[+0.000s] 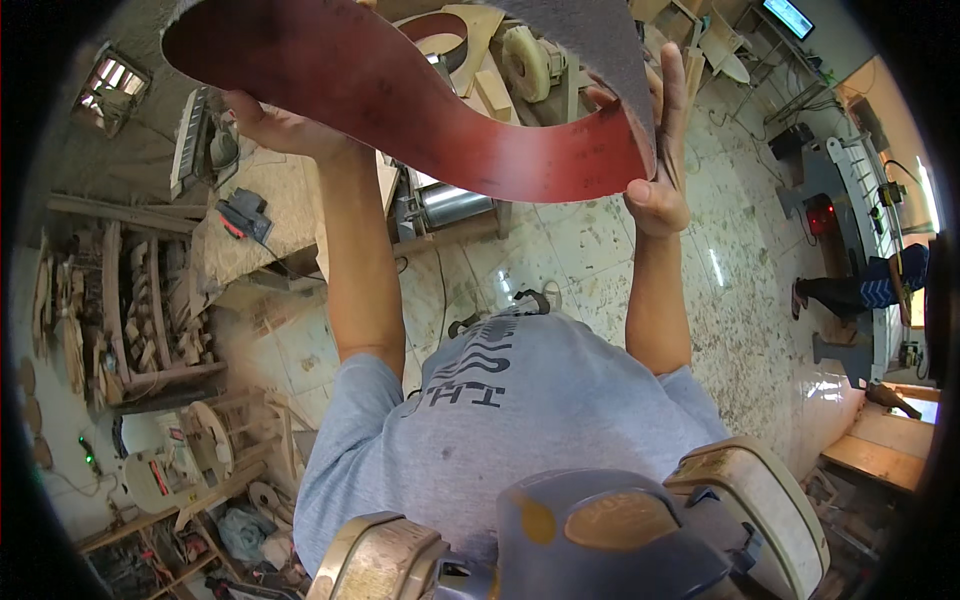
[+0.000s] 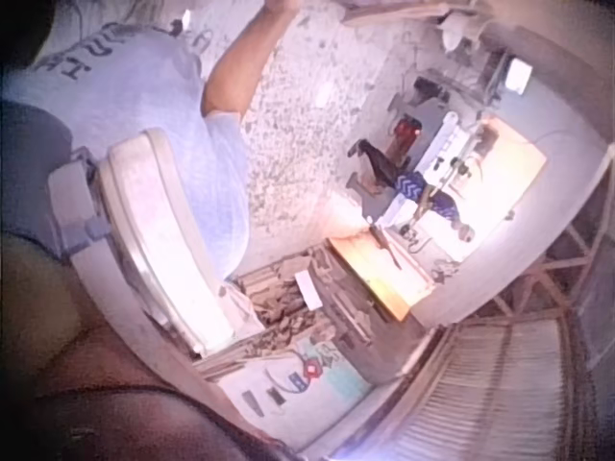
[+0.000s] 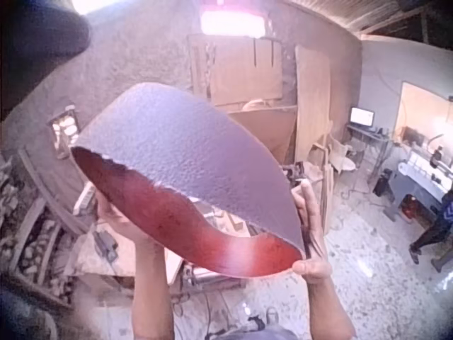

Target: The person sands a wooden guitar neck using a belt sander, turning the object to sand multiple surfaces. They then walk to a shelving unit, select a replacement sanding belt, and install the new belt onto the machine's rollers before resuming the sanding process on the guitar neck.

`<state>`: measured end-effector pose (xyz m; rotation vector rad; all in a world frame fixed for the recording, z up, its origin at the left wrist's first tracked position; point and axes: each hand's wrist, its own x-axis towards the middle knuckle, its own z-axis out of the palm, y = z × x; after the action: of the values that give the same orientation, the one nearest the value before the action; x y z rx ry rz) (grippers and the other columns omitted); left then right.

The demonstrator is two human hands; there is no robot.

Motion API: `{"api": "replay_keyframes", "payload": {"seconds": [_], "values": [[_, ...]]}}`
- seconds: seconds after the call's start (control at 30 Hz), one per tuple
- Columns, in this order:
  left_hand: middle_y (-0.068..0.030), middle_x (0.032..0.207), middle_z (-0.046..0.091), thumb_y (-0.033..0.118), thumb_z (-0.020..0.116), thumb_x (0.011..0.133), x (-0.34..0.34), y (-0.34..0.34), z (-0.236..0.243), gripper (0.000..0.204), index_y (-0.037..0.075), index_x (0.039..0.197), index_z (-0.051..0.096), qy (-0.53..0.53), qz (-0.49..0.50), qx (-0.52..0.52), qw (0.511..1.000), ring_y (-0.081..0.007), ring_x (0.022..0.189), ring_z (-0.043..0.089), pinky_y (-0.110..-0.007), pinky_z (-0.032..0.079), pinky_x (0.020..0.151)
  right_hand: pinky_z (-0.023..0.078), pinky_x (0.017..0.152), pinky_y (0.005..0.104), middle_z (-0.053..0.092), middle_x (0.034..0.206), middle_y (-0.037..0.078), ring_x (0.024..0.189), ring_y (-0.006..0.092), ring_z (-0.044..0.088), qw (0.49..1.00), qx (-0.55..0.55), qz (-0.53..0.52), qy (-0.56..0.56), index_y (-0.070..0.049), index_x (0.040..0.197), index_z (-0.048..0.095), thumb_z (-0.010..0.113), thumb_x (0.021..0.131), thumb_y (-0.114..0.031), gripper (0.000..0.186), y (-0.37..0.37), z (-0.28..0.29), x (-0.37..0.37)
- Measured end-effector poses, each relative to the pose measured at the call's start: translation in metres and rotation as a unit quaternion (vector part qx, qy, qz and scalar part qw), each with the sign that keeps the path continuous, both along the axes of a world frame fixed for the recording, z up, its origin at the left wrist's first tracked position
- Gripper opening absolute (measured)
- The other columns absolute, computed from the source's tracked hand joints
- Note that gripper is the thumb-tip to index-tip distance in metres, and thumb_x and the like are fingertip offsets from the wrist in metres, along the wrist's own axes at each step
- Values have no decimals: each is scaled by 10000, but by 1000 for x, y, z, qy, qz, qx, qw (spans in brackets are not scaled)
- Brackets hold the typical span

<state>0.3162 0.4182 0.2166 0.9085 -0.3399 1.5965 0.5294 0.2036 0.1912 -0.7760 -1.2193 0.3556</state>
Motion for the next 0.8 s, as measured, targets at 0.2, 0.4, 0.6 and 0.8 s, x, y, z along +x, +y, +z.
{"api": "replay_keyframes", "payload": {"seconds": [0.2, 0.4, 0.6, 0.8], "values": [[-64, 1231, 621, 572, 375, 949, -3, 15, -13, 593, 116, 1264, 585, 5, -10, 3, 1000, -242, 1117, 626, -418, 525, 934, 346, 1134, 476, 388, 1482, 203, 1383, 334, 408, 999, 5, -29, -29, -121, 1601, 133, 785, 599, -543, 1268, 1, 4, 3], [-55, 1205, 620, 595, 360, 928, 7, 2, -3, 628, 121, 1286, 565, 11, 63, -76, 995, -237, 1117, 614, -421, 504, 943, 341, 1134, 482, 379, 1489, 205, 1383, 333, 399, 999, 6, -33, -14, -117, 1599, 155, 780, 604, -542, 1249, 3, 5, -1], [-54, 1182, 625, 605, 362, 921, 4, 0, -5, 628, 129, 1273, 571, -9, 2, -97, 995, -235, 1096, 626, -426, 516, 924, 293, 1146, 464, 383, 1490, 211, 1395, 346, 380, 997, 9, -52, -58, -112, 1599, 164, 758, 609, -559, 1238, 5, 6, 4], [-45, 1105, 642, 617, 351, 920, -5, 18, -14, 604, 148, 1206, 604, 14, 18, -44, 999, -217, 989, 656, -421, 544, 837, 276, 1149, 456, 379, 1496, 221, 1402, 355, 372, 997, 3, -52, -62, -117, 1598, 173, 758, 582, -549, 1250, 7, 4, 6]]}}
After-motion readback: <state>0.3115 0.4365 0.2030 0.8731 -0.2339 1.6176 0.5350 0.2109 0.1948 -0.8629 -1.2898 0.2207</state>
